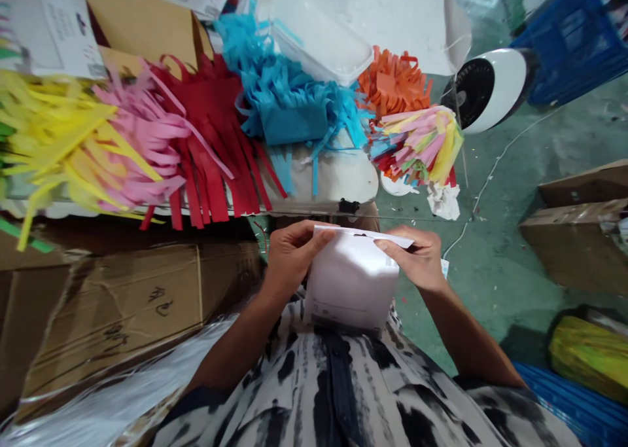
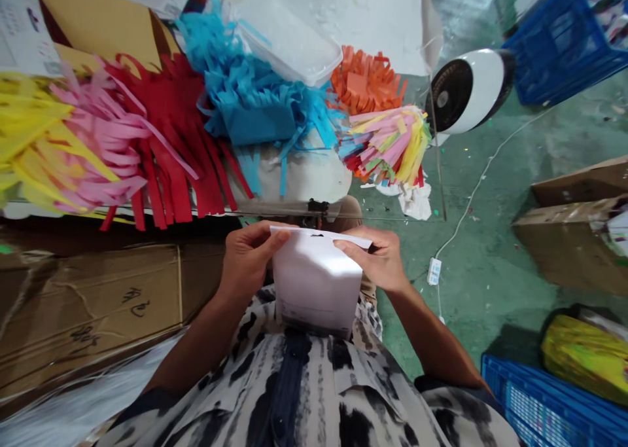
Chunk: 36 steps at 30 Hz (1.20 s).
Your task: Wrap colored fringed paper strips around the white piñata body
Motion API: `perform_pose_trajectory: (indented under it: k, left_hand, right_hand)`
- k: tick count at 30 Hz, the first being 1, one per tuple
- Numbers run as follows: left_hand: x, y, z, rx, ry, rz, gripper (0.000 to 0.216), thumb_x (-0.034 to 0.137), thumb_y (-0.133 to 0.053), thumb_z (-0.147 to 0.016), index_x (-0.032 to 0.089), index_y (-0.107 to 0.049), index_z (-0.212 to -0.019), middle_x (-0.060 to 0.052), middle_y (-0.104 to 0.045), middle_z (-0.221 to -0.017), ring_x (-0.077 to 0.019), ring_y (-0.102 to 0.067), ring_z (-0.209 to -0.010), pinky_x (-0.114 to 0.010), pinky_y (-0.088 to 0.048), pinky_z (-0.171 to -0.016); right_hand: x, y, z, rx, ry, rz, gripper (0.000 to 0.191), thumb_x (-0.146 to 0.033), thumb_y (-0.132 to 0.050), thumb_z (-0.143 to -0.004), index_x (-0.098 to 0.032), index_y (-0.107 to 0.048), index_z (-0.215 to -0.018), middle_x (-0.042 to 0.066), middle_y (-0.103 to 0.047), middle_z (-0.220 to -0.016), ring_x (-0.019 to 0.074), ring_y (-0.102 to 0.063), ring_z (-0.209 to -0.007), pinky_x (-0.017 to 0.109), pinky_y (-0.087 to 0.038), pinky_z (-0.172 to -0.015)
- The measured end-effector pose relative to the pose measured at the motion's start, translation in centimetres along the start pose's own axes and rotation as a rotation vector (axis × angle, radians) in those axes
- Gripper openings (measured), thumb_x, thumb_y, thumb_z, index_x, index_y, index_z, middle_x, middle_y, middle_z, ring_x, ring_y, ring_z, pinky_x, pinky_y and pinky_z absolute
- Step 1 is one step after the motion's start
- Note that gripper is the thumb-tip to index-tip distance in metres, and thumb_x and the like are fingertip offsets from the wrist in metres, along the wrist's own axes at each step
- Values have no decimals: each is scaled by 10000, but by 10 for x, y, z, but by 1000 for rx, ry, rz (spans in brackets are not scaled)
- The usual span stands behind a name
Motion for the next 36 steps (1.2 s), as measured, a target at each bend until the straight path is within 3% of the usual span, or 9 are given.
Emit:
perform_pose_trajectory:
  k: [4, 8, 13, 17, 22, 27, 31, 36]
  left_hand:
    - [8, 2, 5, 65, -116, -64, 268, 471, -828, -845, 207, -867, -876, -40, -809, -800, -176, -688, -713, -244, -499, -621]
    - [4, 4, 4, 99, -136, -27, 280, 481, -814, -856, 206, -861, -844, -41, -808, -802, -179, -693, -710, -251, -505, -630]
    - [7, 2, 2, 55, -98, -53, 298, 485, -800, -869, 192, -849, -883, -34, -790, -791, -158, -652, -683, -237, -463, -594]
    - [21, 1, 8, 44, -186, -125, 253, 451, -788, -895, 207, -845, -929, -23, -791, -814, -132, -623, -664, -228, -437, -587]
    - [25, -6, 7, -22, -184, -71, 227, 427, -786, -902, 211, -831, -956, -27, -793, -852, -131, -643, -688, -219, -450, -594]
    - [37, -18, 7, -99, -173, -2, 265, 391, -883, -800, 222, -829, -998, -29, -791, -878, -173, -712, -797, -241, -527, -696]
    - [28, -13, 7, -13, -114, -67, 174, 396, -852, -841, 223, -852, -862, -18, -791, -788, -159, -683, -711, -241, -494, -641]
    - [14, -10, 6, -1, -108, -17, 182, 403, -858, -835, 221, -850, -836, -11, -784, -757, -144, -660, -657, -234, -468, -598]
  right_hand:
    - [9, 0, 3, 17, -37, -77, 240, -471, -854, -809, -237, -822, -767, 0, -683, -628, 135, -532, -532, 271, -416, -496]
    - [14, -1, 4, 42, -62, -140, 264, -474, -832, -833, -223, -811, -753, -6, -674, -623, 117, -505, -519, 260, -386, -489]
    - [7, -2, 0, -22, -51, -124, 189, -439, -827, -849, -252, -852, -850, 13, -772, -751, 146, -614, -605, 271, -466, -558]
    - [0, -7, -1, -95, -96, -202, 222, -436, -847, -832, -289, -864, -998, 21, -813, -867, 147, -643, -636, 254, -453, -534]
    - [-5, -10, 0, -52, -143, -193, 145, -395, -843, -846, -257, -861, -889, -2, -778, -752, 124, -622, -601, 233, -459, -539]
    - [-8, -11, 1, -22, -121, -159, 169, -407, -850, -836, -251, -860, -901, 2, -776, -759, 126, -631, -617, 227, -468, -540]
    - [-7, -10, 4, 29, -102, -124, 206, -449, -837, -841, -249, -862, -883, 17, -777, -756, 139, -626, -619, 240, -471, -533]
    - [-4, -12, 5, 35, -39, -128, 205, -442, -820, -857, -242, -856, -834, 15, -764, -713, 129, -602, -578, 236, -452, -505]
Point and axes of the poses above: each hand's wrist, its own z-axis away from the middle knuckle, its own y-axis out of the back of the hand, x = y × z, the point moved 9 cm from there along -z, towards the middle knuckle
